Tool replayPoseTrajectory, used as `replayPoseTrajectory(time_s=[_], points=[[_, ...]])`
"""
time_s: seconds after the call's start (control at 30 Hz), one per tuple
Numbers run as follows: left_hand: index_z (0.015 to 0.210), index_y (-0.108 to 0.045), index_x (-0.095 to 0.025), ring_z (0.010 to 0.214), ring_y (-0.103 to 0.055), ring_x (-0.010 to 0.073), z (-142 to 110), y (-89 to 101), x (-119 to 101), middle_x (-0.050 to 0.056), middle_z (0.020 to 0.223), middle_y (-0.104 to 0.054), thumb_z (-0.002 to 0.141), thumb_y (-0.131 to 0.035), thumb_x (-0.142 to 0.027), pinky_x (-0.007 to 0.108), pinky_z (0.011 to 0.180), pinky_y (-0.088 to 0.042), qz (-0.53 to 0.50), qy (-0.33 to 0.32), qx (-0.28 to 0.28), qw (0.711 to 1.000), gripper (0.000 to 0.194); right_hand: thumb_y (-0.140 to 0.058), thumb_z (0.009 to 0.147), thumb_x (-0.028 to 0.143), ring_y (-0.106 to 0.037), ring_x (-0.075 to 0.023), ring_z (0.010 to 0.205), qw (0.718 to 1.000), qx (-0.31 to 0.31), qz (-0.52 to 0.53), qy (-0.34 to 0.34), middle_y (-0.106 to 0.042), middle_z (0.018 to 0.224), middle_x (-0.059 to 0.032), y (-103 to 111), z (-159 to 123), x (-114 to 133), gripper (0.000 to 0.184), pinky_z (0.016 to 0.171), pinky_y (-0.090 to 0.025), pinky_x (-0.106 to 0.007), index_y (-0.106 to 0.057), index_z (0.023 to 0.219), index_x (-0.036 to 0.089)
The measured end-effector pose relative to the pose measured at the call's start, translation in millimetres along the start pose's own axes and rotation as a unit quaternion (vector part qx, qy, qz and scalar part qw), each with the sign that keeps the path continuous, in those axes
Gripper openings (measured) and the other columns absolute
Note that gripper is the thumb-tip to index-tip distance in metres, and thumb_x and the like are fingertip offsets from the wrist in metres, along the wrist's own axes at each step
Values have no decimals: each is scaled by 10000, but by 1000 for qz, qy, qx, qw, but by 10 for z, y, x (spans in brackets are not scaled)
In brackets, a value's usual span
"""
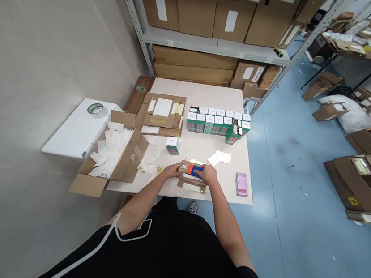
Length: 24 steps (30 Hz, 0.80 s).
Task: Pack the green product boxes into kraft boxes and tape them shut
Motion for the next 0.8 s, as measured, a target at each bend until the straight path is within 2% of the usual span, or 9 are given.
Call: replayPoseTrajectory(time_s=[0.1,0.33,0.5,0.8], points=[[1597,-419,-402,1301,-626,310,10,-10,15,34,1484,-632,658,-897,-442,301,986,-473,-8,5,12,1000,1055,-682,881,690,-717,-272,1011,1000,4,-12,-4,-780,1103,-130,16,26,-65,524,750,-499,-288,-781,1058,207],[1574,-466,-384,1239,-661,304,0,34,12,37,1472,-647,639,-907,-477,281,955,-475,-24,7,8,1000,1038,-724,835,692,-721,-273,970,999,0,-14,-35,-782,1074,-130,121,-106,-675,531,697,-472,-279,-794,1027,201],[1619,-376,-404,1278,-633,313,-24,5,-20,32,1503,-619,703,-869,-456,308,990,-463,14,11,33,999,1041,-741,823,690,-721,-257,954,999,-5,8,-40,-786,1073,-113,136,-176,-890,533,684,-455,-264,-790,1047,209],[1619,-379,-398,1302,-620,319,-29,21,-27,44,1530,-598,715,-843,-502,298,969,-458,28,8,35,999,1022,-734,819,692,-714,-250,939,999,-6,8,-52,-786,1036,-96,257,-232,-1394,506,669,-440,-267,-787,998,222]])
Point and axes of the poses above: each hand's wrist, its own z-axis towards the middle knuckle, its own y-axis out of the back of the hand, x = y × z, the point moved 9 cm from there along z, towards the middle knuckle
